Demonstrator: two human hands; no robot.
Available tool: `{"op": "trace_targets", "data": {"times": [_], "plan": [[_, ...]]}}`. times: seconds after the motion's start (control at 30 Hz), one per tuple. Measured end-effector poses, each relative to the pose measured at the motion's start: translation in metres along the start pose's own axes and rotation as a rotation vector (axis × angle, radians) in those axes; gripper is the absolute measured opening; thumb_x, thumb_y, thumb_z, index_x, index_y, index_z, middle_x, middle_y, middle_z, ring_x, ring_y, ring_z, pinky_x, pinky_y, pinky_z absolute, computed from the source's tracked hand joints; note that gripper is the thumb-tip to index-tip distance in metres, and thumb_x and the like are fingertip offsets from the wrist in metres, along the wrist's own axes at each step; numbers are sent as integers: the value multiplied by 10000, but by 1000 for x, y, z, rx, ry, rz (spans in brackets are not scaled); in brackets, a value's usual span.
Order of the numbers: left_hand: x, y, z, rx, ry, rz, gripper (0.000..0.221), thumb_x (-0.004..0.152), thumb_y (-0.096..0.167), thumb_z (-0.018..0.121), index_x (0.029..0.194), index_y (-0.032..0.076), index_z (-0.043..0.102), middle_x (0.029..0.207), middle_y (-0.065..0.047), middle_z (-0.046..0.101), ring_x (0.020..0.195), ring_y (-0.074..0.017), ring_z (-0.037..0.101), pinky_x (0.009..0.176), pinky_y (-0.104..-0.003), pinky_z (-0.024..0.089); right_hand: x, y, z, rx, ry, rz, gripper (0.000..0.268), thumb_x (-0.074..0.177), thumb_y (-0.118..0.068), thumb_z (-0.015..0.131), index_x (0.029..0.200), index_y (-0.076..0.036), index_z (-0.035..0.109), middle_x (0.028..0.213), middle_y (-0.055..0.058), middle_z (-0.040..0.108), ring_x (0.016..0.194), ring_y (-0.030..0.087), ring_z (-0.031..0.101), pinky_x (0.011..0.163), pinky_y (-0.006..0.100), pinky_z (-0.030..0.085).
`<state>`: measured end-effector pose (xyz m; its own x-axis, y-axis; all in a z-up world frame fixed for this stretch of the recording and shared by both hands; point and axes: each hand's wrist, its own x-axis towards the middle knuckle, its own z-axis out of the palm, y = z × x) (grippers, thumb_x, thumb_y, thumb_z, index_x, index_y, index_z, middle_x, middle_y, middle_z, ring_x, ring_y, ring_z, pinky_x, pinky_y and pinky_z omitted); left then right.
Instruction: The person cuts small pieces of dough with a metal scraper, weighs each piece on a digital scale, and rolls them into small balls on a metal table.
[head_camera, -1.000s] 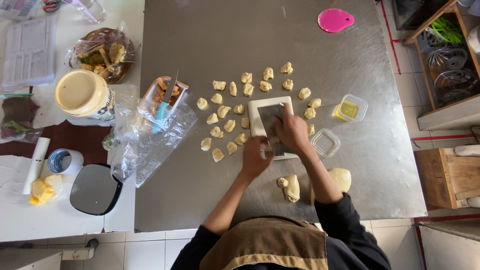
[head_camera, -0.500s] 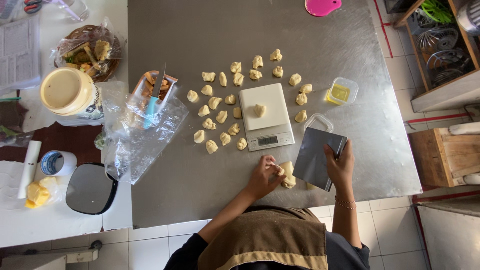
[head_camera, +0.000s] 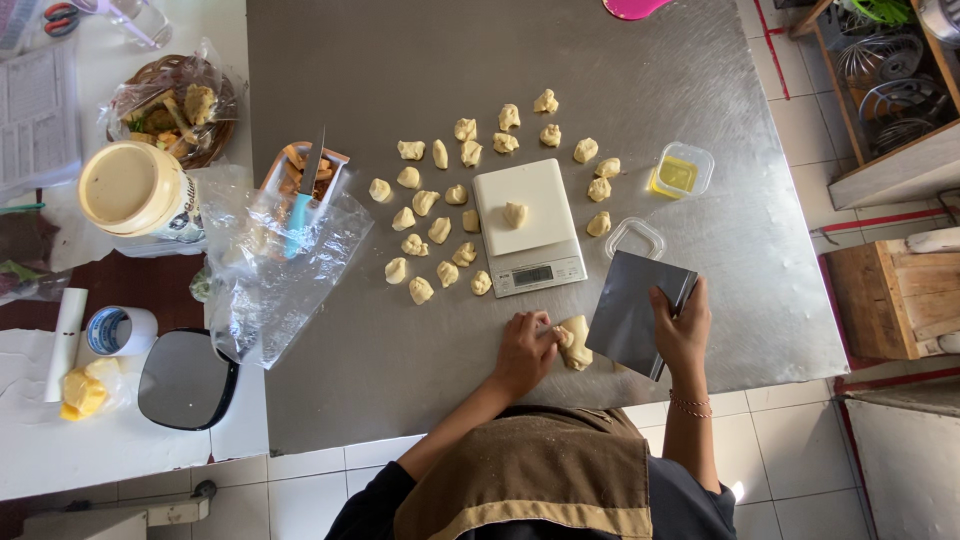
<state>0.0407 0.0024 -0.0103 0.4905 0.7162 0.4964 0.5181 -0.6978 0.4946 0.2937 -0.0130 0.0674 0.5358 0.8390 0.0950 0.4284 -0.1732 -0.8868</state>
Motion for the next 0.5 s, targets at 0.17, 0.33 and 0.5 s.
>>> {"op": "trace_targets", "data": {"times": [0.17,0.33,0.5], "plan": [[-19,-9,25,-316,-107,-109,188,1066,165,573,1142,30,679,1102,-113,692,1035,-226,652,1006,-399,510,0,0,-2,-30,-15,11,256,982,-137,711,1103,-10,525,849,84,680,707,117,613,625,296,500],[-11,-14,19,-159,-74,-92,353,999,387,576,981,58,701,983,-100,686,958,-237,583,918,-417,469,2,-1,1,-51,-21,-4,246,984,-135,716,1094,-11,534,803,83,666,667,115,583,590,297,474],[24,-17,0,53,-136,-176,415,902,458,614,673,112,636,899,-84,638,879,-245,543,826,-416,450,5,-2,6,-38,-48,35,247,975,-144,703,1053,-16,507,773,61,664,628,90,576,541,282,457]]}}
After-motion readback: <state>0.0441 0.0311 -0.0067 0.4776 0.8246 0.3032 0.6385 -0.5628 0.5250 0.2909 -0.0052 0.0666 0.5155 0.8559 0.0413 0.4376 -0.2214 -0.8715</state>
